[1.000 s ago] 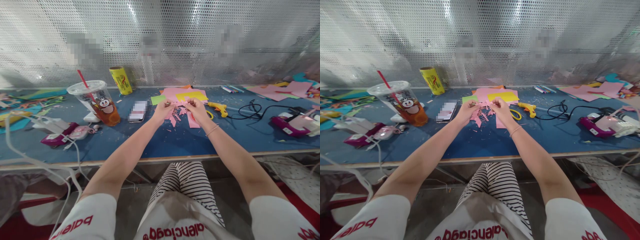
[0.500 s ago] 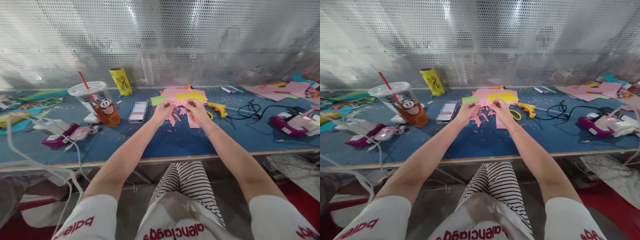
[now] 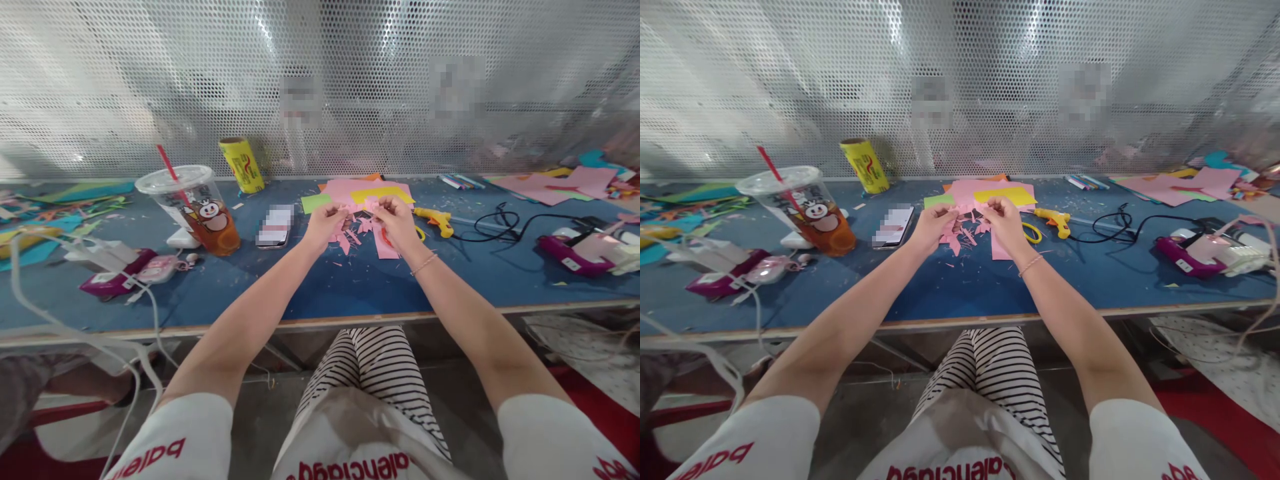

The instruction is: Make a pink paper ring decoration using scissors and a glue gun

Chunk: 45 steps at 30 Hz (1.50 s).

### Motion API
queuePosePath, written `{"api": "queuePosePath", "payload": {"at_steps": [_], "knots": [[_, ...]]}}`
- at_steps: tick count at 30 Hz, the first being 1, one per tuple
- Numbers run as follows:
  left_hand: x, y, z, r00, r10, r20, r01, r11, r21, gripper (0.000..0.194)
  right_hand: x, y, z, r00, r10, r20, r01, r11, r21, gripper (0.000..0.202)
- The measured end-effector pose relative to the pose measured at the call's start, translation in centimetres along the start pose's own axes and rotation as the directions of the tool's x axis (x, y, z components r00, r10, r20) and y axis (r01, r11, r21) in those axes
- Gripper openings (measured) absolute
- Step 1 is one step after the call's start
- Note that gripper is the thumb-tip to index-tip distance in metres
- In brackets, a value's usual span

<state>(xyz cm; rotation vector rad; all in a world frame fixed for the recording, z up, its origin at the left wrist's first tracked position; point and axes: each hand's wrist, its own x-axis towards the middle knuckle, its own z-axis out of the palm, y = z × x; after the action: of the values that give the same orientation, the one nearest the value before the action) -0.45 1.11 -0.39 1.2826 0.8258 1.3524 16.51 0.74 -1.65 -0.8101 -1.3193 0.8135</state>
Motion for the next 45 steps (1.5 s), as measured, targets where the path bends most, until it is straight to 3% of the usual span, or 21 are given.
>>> {"api": "queuePosePath", "payload": {"at_steps": [5, 11, 16, 22, 30, 34, 39, 45], "knots": [[0.2, -0.3, -0.1, 0.999, 0.015, 0.03, -0.015, 1.0, -0.008, 0.012, -0.2, -0.1, 0.2, 0.998, -0.015, 0.066, 0.02, 0.997, -0.078, 0.022], [0.3, -0.4, -0.1, 0.999, -0.028, 0.019, 0.029, 0.997, -0.071, 0.019, -0.1, 0.3, 0.3, 0.999, -0.002, 0.036, 0.007, 0.993, -0.12, 0.022], [0.2, -0.2, -0.2, 1.0, -0.019, 0.003, 0.02, 0.998, -0.054, 0.018, 0.0, 0.4, 0.3, 1.0, 0.013, 0.003, -0.013, 0.997, -0.079, 0.025], [0.3, -0.4, -0.1, 1.0, -0.003, -0.017, 0.002, 0.999, -0.033, 0.015, -0.1, 0.3, 0.7, 0.995, 0.048, 0.082, -0.044, 0.998, -0.049, 0.026], [0.3, -0.6, 0.0, 1.0, -0.024, -0.009, 0.023, 0.998, -0.06, 0.016, 0.1, 1.0, 0.5, 0.995, 0.092, 0.041, -0.09, 0.995, -0.048, 0.028], [0.4, -0.6, 0.0, 1.0, -0.003, -0.007, 0.002, 0.996, -0.093, 0.02, 0.3, 1.4, 0.6, 0.993, 0.11, 0.04, -0.111, 0.993, 0.029, 0.028], [0.4, -0.2, -0.2, 0.999, 0.034, 0.012, -0.033, 0.999, -0.019, 0.022, 0.6, 1.4, 0.8, 0.987, 0.158, 0.027, -0.16, 0.978, 0.135, 0.028], [0.6, -0.4, -0.2, 1.0, 0.022, -0.012, -0.023, 0.998, -0.05, 0.023, 0.7, 0.9, 0.8, 0.988, 0.151, 0.026, -0.153, 0.977, 0.15, 0.027]]}}
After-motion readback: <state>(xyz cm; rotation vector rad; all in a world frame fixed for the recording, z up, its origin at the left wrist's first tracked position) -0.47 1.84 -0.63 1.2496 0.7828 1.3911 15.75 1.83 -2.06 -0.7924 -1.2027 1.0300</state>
